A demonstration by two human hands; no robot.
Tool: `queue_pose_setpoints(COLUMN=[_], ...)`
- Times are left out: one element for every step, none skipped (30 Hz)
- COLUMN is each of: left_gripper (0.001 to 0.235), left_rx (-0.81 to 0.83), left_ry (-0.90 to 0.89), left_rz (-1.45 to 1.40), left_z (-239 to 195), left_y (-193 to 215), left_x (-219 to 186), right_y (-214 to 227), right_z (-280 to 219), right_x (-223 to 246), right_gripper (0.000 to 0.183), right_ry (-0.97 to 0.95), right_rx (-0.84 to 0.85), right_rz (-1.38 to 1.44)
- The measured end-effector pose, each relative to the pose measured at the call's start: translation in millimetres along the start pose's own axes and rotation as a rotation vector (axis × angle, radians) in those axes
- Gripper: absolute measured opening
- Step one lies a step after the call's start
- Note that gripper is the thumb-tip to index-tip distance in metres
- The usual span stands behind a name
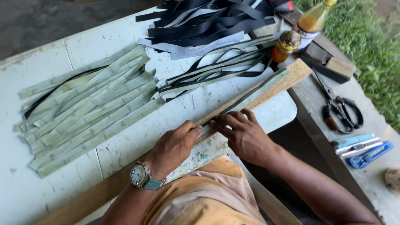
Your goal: The person repeatedly rubs long black rubber strips against a wooden block on a white table. They pick up each strip, rub it along the block, and place it back down, continuing the process with multiple strips.
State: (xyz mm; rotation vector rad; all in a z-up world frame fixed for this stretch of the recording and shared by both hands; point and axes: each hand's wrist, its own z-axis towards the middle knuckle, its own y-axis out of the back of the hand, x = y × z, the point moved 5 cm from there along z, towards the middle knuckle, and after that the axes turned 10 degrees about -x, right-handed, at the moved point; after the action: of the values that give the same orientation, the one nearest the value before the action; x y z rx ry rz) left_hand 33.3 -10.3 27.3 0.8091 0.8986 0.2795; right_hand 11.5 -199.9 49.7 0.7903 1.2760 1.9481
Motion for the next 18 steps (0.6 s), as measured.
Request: queue_pose_setpoints(left_gripper=[0.025, 0.025, 0.025, 0.024, 0.024, 0.024, 0.023, 0.022, 0.021, 0.024, 0.027, 0.030, 0.029, 0.029, 0.028, 0.027, 0.027, 0.027], left_rx=[-0.009, -0.019, -0.026, -0.013, 0.004, 0.022, 0.049, 0.076, 0.103, 0.091, 0.076, 0.060, 0.034, 0.009, -0.016, -0.002, 0.014, 0.030], left_ry=[-0.002, -0.004, -0.010, -0.015, -0.017, -0.019, -0.012, -0.005, -0.005, -0.008, -0.014, -0.019, -0.039, -0.059, -0.071, -0.081, -0.094, -0.105], left_rz=[0.012, 0.024, 0.038, 0.060, 0.082, 0.103, 0.120, 0.136, 0.153, 0.129, 0.106, 0.083, 0.090, 0.098, 0.107, 0.135, 0.161, 0.187], left_z=[-1.8, -3.3, -2.7, -1.3, -0.7, -0.7, -0.8, -1.1, -1.0, -1.6, -3.1, -5.1, -6.3, -8.3, -11.8, -14.7, -16.5, -16.9], left_y=[0.3, -0.3, -0.3, -1.9, -4.2, -7.5, -10.7, -12.5, -13.1, -10.9, -7.9, -5.0, -1.5, 1.6, 3.8, 2.8, 0.7, -2.0], left_x=[-1.0, -2.5, -2.8, -2.6, -1.9, -2.1, -1.4, -0.3, 0.9, 1.0, 0.8, 0.3, -0.3, -1.1, -1.6, -1.4, -1.7, -1.6], right_y=[-2.3, -3.9, -4.3, -5.3, -7.8, -10.5, -13.9, -17.3, -17.9, -18.5, -17.2, -18.1, -19.0, -19.8, -20.3, -21.4, -22.6, -24.4], right_z=[-1.1, -2.6, -3.1, -3.2, -3.1, -4.5, -5.8, -6.7, -6.3, -6.0, -6.7, -8.3, -7.8, -7.4, -7.1, -6.6, -6.3, -5.8], right_x=[4.8, 8.6, 9.6, 10.1, 10.6, 10.7, 11.7, 12.1, 14.4, 17.4, 19.1, 19.1, 17.6, 16.6, 17.8, 19.0, 20.3, 21.5], right_gripper=[0.067, 0.068, 0.067, 0.066, 0.066, 0.066, 0.067, 0.067, 0.065, 0.063, 0.061, 0.065, 0.068, 0.072, 0.070, 0.069, 0.069, 0.067], right_ry=[0.012, 0.025, 0.014, 0.004, -0.007, -0.009, -0.012, -0.015, 0.006, 0.026, 0.049, 0.037, 0.030, 0.022, 0.027, 0.031, 0.033, 0.044], right_rx=[0.005, 0.010, 0.010, 0.009, 0.010, 0.040, 0.067, 0.094, 0.058, 0.023, -0.015, 0.016, 0.045, 0.073, 0.074, 0.074, 0.074, 0.075], right_rz=[-0.046, -0.091, -0.102, -0.113, -0.120, -0.142, -0.163, -0.184, -0.209, -0.233, -0.260, -0.241, -0.223, -0.205, -0.219, -0.233, -0.248, -0.253])
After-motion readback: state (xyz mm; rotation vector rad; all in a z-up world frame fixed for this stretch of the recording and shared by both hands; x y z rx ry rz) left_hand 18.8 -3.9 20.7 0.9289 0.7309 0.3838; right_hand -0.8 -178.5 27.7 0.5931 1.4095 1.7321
